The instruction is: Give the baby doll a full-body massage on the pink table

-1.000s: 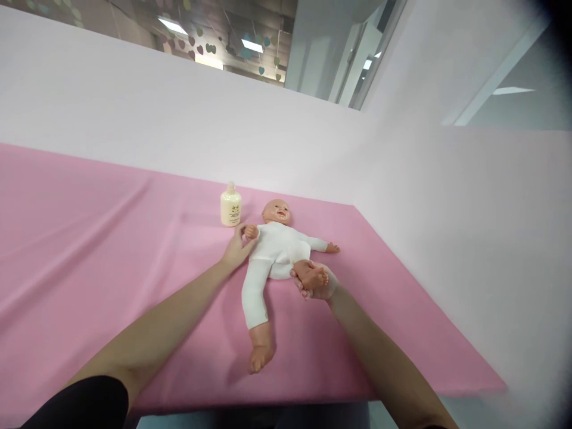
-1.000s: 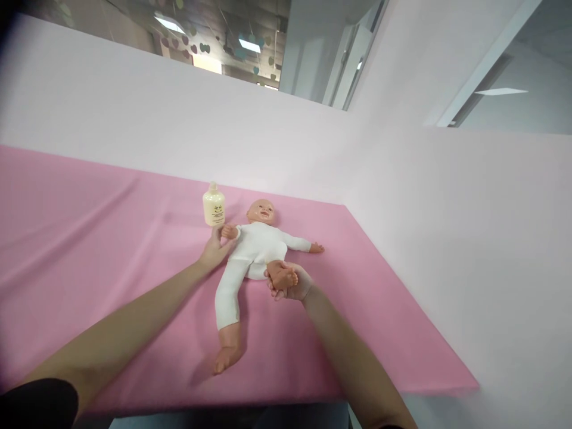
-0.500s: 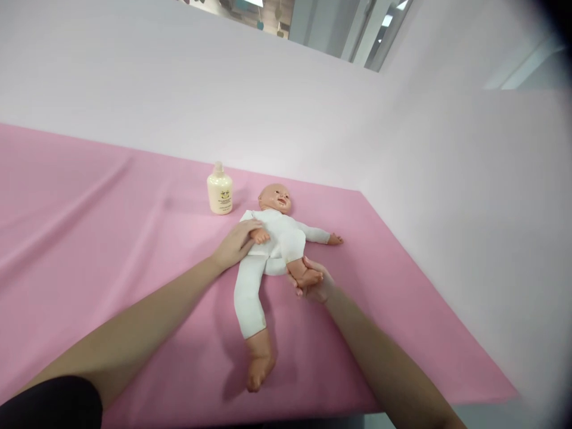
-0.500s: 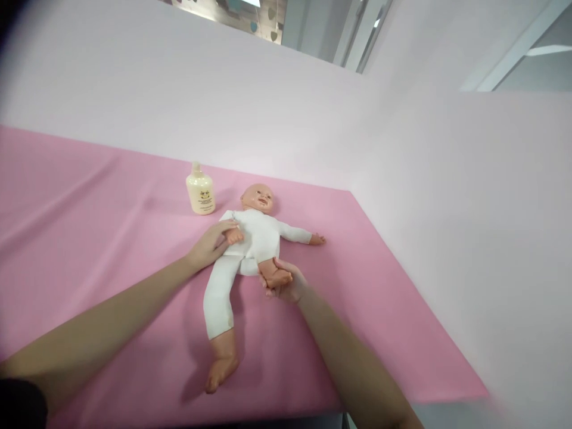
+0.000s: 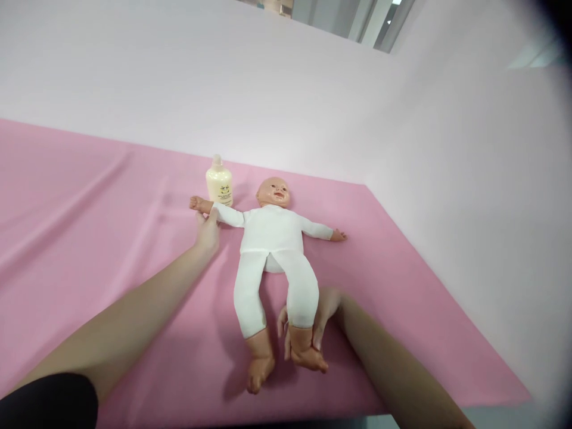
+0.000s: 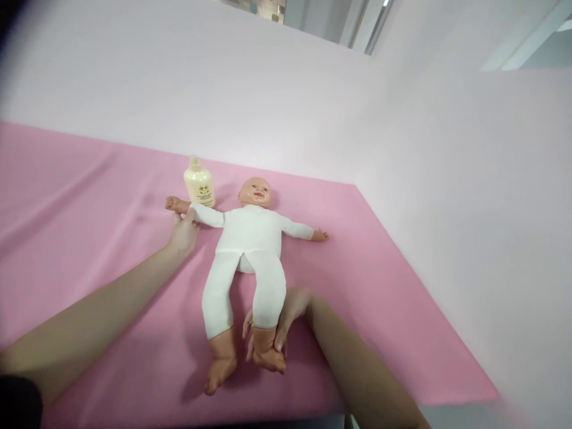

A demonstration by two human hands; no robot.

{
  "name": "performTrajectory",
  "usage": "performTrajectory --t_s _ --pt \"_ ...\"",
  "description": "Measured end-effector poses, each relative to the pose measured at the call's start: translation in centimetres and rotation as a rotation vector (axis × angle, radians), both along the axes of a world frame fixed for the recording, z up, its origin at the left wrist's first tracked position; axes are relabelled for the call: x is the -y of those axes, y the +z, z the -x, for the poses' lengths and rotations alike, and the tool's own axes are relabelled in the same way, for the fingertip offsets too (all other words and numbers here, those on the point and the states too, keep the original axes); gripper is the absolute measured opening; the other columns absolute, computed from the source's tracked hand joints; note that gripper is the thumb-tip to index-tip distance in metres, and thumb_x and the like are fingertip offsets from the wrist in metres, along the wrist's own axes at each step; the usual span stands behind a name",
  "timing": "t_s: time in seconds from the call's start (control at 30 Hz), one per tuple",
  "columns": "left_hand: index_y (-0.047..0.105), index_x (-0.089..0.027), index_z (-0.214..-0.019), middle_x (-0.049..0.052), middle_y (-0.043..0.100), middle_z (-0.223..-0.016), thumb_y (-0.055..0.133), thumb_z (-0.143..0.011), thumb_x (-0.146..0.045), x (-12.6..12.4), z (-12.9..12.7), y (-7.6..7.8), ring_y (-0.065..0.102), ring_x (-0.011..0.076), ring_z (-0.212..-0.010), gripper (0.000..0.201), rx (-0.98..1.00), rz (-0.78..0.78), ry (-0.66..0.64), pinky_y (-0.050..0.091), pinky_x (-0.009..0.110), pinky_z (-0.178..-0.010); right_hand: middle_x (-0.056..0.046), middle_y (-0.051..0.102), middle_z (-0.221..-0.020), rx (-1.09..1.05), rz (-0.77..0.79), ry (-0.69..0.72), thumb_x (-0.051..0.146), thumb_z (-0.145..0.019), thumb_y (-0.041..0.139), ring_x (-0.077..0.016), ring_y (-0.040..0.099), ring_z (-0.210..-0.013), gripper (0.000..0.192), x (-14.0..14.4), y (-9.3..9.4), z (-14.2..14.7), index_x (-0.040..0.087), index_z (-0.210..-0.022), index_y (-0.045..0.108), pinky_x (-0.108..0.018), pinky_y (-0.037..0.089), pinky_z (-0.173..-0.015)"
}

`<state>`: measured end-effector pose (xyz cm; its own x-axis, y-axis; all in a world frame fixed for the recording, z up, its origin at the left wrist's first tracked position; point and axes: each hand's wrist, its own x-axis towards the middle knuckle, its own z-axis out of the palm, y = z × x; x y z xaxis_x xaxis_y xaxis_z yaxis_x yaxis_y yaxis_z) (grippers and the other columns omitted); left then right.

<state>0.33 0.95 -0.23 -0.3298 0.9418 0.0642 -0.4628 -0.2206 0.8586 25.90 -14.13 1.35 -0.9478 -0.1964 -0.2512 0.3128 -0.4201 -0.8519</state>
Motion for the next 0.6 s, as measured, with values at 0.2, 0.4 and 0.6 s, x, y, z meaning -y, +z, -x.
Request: performTrajectory --t_s 0.2,0.4,0.6 --pt "0.049 -0.020 -0.102 0.009 0.057 -0.122 0.064 -0.081 -0.030 -0.2 -0.1 -0.5 0.055 0.0225 -0.115 0.027 -0.003 -0.070 -0.087 0.044 0.042 -0.101 -0.009 0.066 -0.104 -0.060 -0.001 -0.022 0.009 -0.054 0.082 -0.0204 0.062 -0.103 0.064 0.2 -0.5 0.0 0.016 -0.109 0.050 -0.030 0.052 -0.084" --pt "0.046 -0.026 -0.120 0.008 0.052 -0.130 0.060 -0.083 -0.038 0.2 -0.4 -0.6 0.050 0.0230 -0.121 0.041 -0.328 -0.336 -0.075 0.043 0.041 -0.101 -0.015 0.065 -0.106 -0.424 0.279 -0.072 0.013 -0.063 0.078 -0.0242 0.067 -0.093 0.065 0.4 -1.7 -0.3 0.015 -0.117 0.042 -0.037 0.057 -0.074" --pt "0.046 -0.018 -0.127 0.013 0.053 -0.129 0.052 -0.088 -0.030 3.0 -1.1 0.7 0.047 0.0267 -0.122 0.042 -1.093 -0.693 -0.190 0.036 0.047 -0.104 -0.003 0.066 -0.072 -0.509 0.350 -0.390 0.056 -0.057 0.072 -0.0156 0.063 -0.059 0.059 0.0 -1.7 -1.8 0.019 -0.091 0.041 -0.029 0.056 -0.047"
